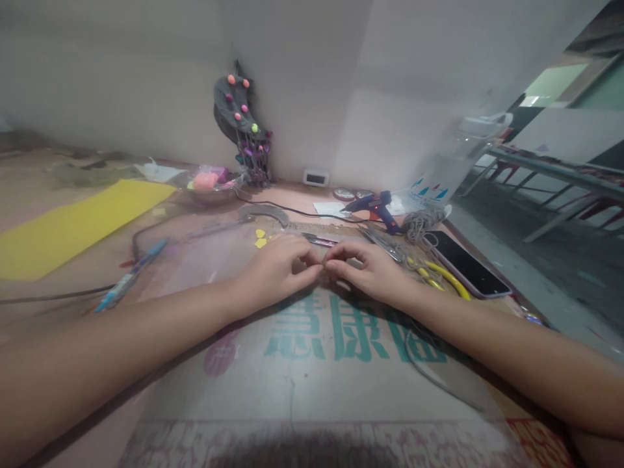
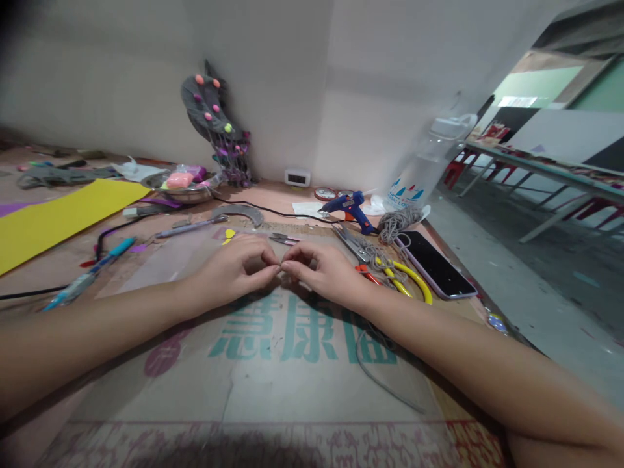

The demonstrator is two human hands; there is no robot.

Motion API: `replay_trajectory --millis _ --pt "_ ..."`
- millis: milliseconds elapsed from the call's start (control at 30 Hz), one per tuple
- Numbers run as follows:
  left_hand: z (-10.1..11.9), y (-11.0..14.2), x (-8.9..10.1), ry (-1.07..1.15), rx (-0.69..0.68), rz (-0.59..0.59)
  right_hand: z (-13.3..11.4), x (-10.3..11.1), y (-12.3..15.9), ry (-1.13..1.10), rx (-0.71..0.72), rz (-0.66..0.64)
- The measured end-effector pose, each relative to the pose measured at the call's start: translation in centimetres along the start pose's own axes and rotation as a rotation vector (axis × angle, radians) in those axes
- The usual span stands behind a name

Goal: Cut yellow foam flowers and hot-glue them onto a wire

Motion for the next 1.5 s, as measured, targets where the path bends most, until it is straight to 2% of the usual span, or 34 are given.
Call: replay_trajectory --millis 300,500,767,1200,1300,1400,1500 --pt "-0.4 -0.1 0.3 0.014 0.030 0.015 0.5 -0.2 0.0 0.015 0.002 -0.006" --pt "-0.6 -0.1 0.4 0.018 0.065 0.020 0.5 -0.7 -0.1 -0.016 -0.005 -0.059" --pt "-0.7 -0.3 0.5 0.033 0.107 0.009 0.6 0.0 0.0 0.029 -0.008 0.013" --pt "-1.0 -0.3 0.6 0.047 0.138 0.014 0.4 -0.3 0.0 -0.015 -0.004 -0.011" --pt "-1.0 -0.3 0.6 0.050 0.138 0.006 0.7 -0.3 0.0 -0.005 0.008 0.016" --pt "-1.0 -0.3 0.7 0.055 0.129 0.013 -0.4 2.1 -0.2 -0.011 0.066 0.180" --pt "-1.1 -0.3 0.7 0.054 0.141 0.004 -3.3 6.6 0.4 0.000 0.173 0.391"
Point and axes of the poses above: each hand's wrist, its own y-axis away from the middle knuckle, its own x-axis out of the back of the hand, z = x × y, the point moved 10 cm from there along -y, towards the middle knuckle, and after that the axes turned 10 degrees about x, right-handed, at the moved point
